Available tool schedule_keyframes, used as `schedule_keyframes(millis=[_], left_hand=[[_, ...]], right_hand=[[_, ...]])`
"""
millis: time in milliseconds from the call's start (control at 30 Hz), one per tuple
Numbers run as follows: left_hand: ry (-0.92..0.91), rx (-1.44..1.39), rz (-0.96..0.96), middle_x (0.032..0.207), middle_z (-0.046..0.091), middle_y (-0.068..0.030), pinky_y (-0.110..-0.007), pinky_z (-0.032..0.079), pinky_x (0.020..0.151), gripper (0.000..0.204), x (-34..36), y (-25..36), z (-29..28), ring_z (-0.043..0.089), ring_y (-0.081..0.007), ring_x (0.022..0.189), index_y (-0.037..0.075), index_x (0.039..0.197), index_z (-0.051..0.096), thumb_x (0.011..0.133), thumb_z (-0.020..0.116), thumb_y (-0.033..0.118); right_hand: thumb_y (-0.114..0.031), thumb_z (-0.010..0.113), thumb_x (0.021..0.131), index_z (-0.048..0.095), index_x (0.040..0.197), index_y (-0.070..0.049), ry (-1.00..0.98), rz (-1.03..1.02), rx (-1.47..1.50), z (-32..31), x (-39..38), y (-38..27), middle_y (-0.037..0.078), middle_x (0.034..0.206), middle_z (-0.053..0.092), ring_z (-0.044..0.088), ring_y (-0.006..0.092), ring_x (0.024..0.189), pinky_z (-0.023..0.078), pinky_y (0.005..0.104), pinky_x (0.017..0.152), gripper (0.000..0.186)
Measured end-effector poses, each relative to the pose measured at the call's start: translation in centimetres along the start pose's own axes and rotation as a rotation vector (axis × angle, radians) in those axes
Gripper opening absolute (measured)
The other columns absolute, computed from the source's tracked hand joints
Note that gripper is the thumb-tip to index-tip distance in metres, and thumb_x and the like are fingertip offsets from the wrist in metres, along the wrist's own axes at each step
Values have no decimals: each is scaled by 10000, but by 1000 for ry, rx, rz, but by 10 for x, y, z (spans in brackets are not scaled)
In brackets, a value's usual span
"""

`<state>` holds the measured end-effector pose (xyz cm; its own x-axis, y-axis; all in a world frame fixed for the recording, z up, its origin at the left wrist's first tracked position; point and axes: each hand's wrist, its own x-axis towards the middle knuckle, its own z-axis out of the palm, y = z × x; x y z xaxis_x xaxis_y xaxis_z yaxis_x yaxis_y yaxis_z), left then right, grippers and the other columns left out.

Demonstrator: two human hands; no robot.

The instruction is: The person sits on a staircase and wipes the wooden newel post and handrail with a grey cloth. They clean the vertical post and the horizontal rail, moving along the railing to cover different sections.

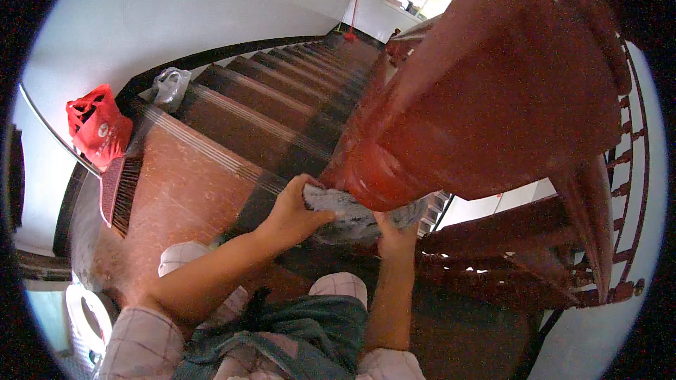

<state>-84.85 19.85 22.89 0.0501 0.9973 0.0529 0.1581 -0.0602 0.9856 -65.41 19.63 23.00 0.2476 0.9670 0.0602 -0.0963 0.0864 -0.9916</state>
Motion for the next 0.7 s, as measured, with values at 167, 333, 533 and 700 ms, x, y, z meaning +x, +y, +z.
schedule_keyframes(millis=[167,333,533,700], left_hand=[[-423,-213,-147,977,632,-183,-389,461,846,406,-28,-35,15,606,-321,914,-12,1065,573,732,730,160],[-705,121,-234,959,639,-190,-371,474,798,383,-46,-32,11,614,-276,905,8,1064,598,760,721,204],[-581,124,-127,1013,607,-254,-414,462,832,429,-50,-31,1,588,-375,980,-44,1032,580,719,728,210],[-516,212,-97,967,598,-240,-418,461,826,422,-57,-39,0,578,-379,973,-48,1031,580,719,718,201]], right_hand=[[-49,651,797,375,1316,-4,137,-238,-615,-8,-42,32,119,1326,410,397,248,1235,290,380,1050,590],[-293,641,867,460,1255,-11,-97,-62,-242,-40,-54,84,102,1254,478,509,214,1109,418,353,947,513],[-158,669,791,417,1296,-15,39,21,-65,-7,-69,51,130,1311,437,470,244,1171,384,364,990,582],[-217,772,709,383,1336,-25,-222,236,-543,-8,-18,88,126,1387,378,371,286,1272,310,401,1055,762]])
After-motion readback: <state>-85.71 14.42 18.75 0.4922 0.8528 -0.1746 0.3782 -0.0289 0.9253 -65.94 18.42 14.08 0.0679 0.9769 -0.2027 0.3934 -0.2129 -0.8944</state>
